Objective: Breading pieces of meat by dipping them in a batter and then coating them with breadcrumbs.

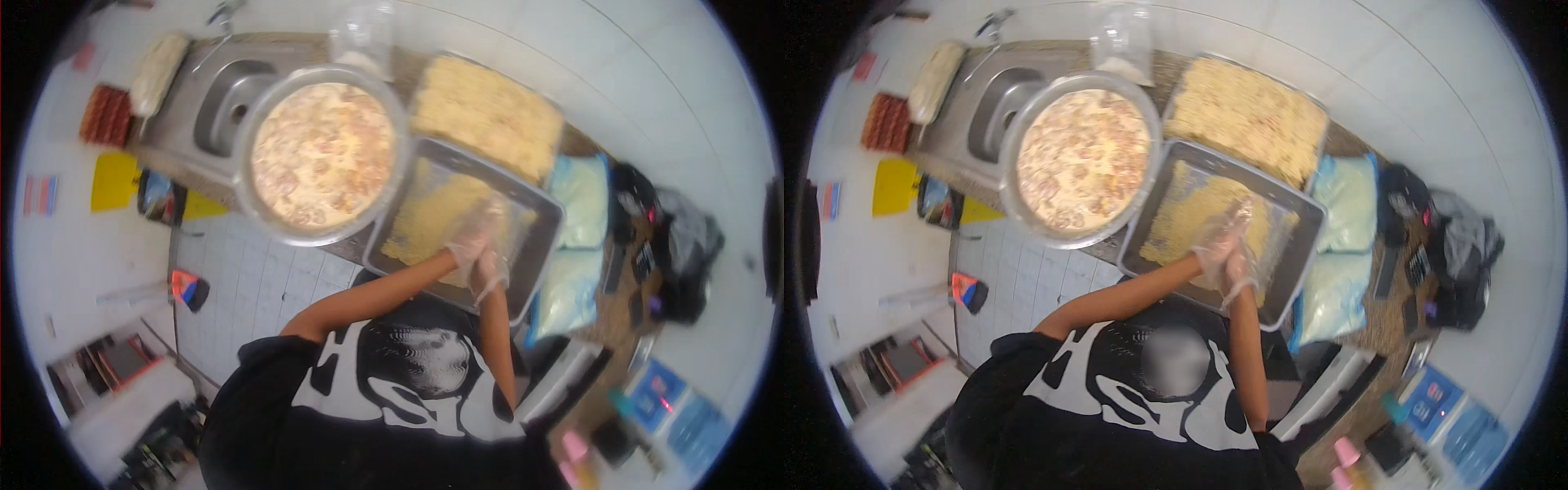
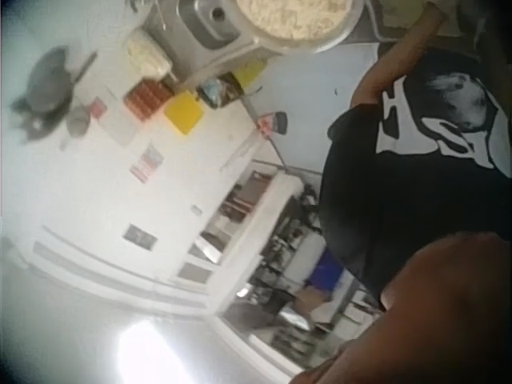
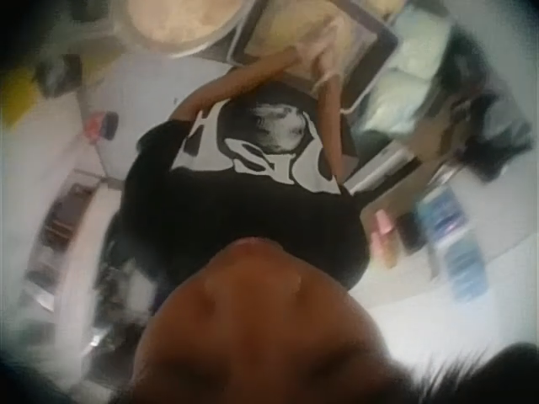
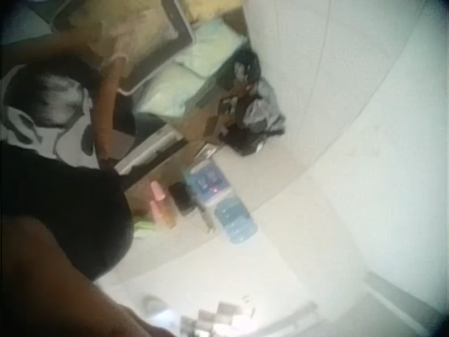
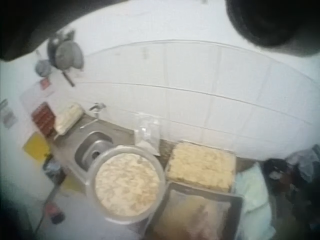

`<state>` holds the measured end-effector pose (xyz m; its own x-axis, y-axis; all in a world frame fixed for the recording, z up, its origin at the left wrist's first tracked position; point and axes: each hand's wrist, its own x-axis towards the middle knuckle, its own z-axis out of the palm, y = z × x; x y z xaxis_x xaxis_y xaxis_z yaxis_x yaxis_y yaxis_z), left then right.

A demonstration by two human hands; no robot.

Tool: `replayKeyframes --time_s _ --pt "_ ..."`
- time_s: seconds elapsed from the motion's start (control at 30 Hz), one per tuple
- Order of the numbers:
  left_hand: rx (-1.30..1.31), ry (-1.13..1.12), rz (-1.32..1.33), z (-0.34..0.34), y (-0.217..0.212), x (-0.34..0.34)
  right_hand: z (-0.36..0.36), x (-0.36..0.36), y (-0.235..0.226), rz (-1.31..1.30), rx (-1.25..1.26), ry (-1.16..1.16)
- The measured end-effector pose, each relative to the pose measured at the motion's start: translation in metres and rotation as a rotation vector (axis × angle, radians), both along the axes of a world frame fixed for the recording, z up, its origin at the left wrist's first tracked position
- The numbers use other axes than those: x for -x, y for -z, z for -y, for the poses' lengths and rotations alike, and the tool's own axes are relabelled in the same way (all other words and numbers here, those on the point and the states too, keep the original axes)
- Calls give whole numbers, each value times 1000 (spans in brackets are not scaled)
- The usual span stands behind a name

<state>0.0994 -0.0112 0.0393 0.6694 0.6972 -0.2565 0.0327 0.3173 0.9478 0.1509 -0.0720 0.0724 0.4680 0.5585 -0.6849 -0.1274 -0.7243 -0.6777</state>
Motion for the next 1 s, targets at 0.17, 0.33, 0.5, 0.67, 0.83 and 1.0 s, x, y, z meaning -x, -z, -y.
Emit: replayKeyframes --time_s 0.17,0.33,0.5,0.67,0.83,1.0 --pt "314 77 13 12 -51 -6 -7 7 15 -280 -238 378" --pt "138 -139 -141 -21 -43 2 -2 -7 19 -171 -317 370" --pt "-662 167 -372 -39 -16 99 30 -31 -23 743 1 -751" --pt "-578 628 -468 -46 -73 180 108 -47 -52 474 -233 -963" --pt "-932 977 -612 -38 -51 170 118 -49 -31 627 -38 -1139" --pt "-903 1010 -675 -16 -44 168 148 -28 -15 600 23 -1013"
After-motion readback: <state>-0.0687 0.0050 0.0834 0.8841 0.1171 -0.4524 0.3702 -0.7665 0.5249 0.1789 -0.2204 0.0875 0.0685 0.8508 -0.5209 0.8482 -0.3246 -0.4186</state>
